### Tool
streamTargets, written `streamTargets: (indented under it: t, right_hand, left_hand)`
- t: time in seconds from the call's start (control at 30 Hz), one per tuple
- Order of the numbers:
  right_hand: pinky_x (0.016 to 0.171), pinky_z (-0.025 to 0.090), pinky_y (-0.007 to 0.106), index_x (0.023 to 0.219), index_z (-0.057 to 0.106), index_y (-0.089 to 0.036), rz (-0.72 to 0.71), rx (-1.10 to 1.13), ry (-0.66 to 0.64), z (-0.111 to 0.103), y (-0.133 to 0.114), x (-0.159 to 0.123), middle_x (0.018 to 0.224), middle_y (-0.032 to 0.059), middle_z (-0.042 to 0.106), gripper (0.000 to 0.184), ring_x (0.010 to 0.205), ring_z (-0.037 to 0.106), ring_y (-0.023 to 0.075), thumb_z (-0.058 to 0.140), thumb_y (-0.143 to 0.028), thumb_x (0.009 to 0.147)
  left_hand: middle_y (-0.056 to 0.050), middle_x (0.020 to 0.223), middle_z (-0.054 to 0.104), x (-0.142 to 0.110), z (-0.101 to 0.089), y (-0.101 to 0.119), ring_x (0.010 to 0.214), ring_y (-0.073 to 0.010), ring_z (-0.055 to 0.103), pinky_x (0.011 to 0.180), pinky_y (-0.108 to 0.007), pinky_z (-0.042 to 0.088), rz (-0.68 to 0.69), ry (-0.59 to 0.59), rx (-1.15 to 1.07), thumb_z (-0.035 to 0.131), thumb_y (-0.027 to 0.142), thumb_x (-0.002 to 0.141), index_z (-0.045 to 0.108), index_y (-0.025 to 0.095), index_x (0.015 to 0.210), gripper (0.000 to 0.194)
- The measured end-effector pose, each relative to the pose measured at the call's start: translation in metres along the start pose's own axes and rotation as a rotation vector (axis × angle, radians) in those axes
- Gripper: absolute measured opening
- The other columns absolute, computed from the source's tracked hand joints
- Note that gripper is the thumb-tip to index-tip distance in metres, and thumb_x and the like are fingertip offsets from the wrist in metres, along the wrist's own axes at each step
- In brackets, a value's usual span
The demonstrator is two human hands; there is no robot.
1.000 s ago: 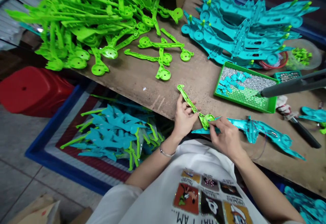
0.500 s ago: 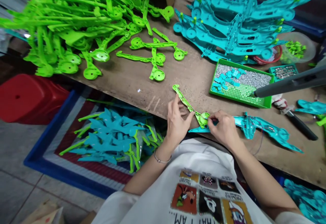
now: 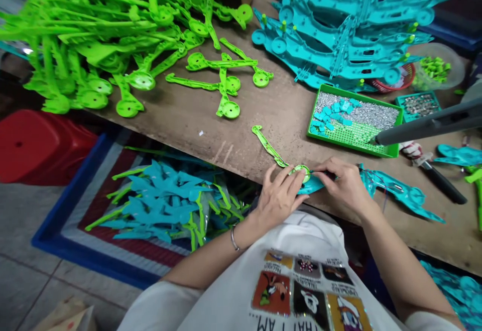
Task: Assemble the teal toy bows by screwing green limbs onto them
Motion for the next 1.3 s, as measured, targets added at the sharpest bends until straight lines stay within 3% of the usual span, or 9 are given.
streamTargets:
  t: [0.2,0.33,0.47,0.67,0.83,1.03,1.3]
  right_hand:
    - [0.076,0.051,0.032,0.094,0.068,-0.018,0.005,-0.180,0.060,0.008,0.011,-0.007,0.091,0.0080,0.069,0.014,0.083,0.068,0.0211,0.057,-0.024,0.099]
    - [0.073,0.049,0.033,0.092,0.066,-0.017,0.006,-0.256,-0.001,0.012,0.007,-0.008,0.089,0.0084,0.068,0.014,0.081,0.066,0.0220,0.055,-0.021,0.097]
    - [0.078,0.050,0.034,0.095,0.069,-0.016,-0.003,-0.188,-0.082,0.005,0.003,-0.008,0.091,0.0086,0.065,0.015,0.084,0.065,0.0219,0.054,-0.015,0.092]
    - [0.082,0.049,0.033,0.109,0.073,-0.019,-0.036,-0.064,-0.180,-0.005,0.008,-0.007,0.094,0.0071,0.062,0.035,0.089,0.063,0.0201,0.046,-0.005,0.092]
    - [0.083,0.049,0.033,0.108,0.072,-0.018,-0.042,-0.077,-0.231,-0.005,0.012,-0.006,0.094,0.0071,0.063,0.033,0.090,0.063,0.0202,0.045,-0.005,0.094]
    - [0.083,0.050,0.034,0.107,0.064,-0.019,-0.024,-0.106,-0.200,-0.006,0.016,-0.006,0.099,0.0073,0.068,0.023,0.092,0.065,0.0220,0.048,-0.009,0.095]
    - [0.084,0.049,0.036,0.107,0.068,-0.020,-0.165,-0.212,-0.129,-0.008,0.025,-0.012,0.098,0.0096,0.065,0.020,0.095,0.060,0.0238,0.049,-0.017,0.100]
  left_hand:
    - [-0.013,0.139,0.066,0.000,0.000,0.003,0.138,-0.0291,0.051,0.117,-0.055,0.028,-0.008,-0.030,0.039,0.054,0.042,0.103,0.055,0.016,0.143,0.048]
    - [-0.013,0.140,0.065,0.003,-0.003,0.008,0.139,-0.0298,0.050,0.115,-0.055,0.032,-0.018,-0.077,0.074,0.054,0.041,0.102,0.056,0.019,0.143,0.046]
    - [-0.012,0.141,0.063,0.008,-0.004,0.015,0.139,-0.0309,0.048,0.114,-0.056,0.033,-0.067,-0.134,0.107,0.052,0.040,0.103,0.054,0.023,0.147,0.048]
    - [-0.012,0.135,0.062,0.016,-0.001,0.023,0.137,-0.0332,0.047,0.113,-0.057,0.034,-0.137,-0.206,0.142,0.055,0.038,0.100,0.050,0.028,0.151,0.053]
    - [-0.013,0.131,0.063,0.018,-0.003,0.025,0.137,-0.0336,0.047,0.112,-0.059,0.035,-0.143,-0.244,0.171,0.053,0.037,0.100,0.050,0.028,0.152,0.052]
    - [-0.014,0.131,0.063,0.018,-0.003,0.026,0.137,-0.0354,0.047,0.107,-0.060,0.039,-0.129,-0.245,0.178,0.053,0.034,0.100,0.051,0.029,0.151,0.050]
    - [-0.015,0.133,0.062,0.017,-0.001,0.028,0.138,-0.0366,0.047,0.105,-0.058,0.040,-0.144,-0.247,0.186,0.053,0.032,0.100,0.050,0.031,0.151,0.051]
Point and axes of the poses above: each hand's wrist, its own x-axis towards the middle knuckle, its own z-axis out of the palm, y = z × x, the point moved 5 cm from there along x, towards the middle knuckle
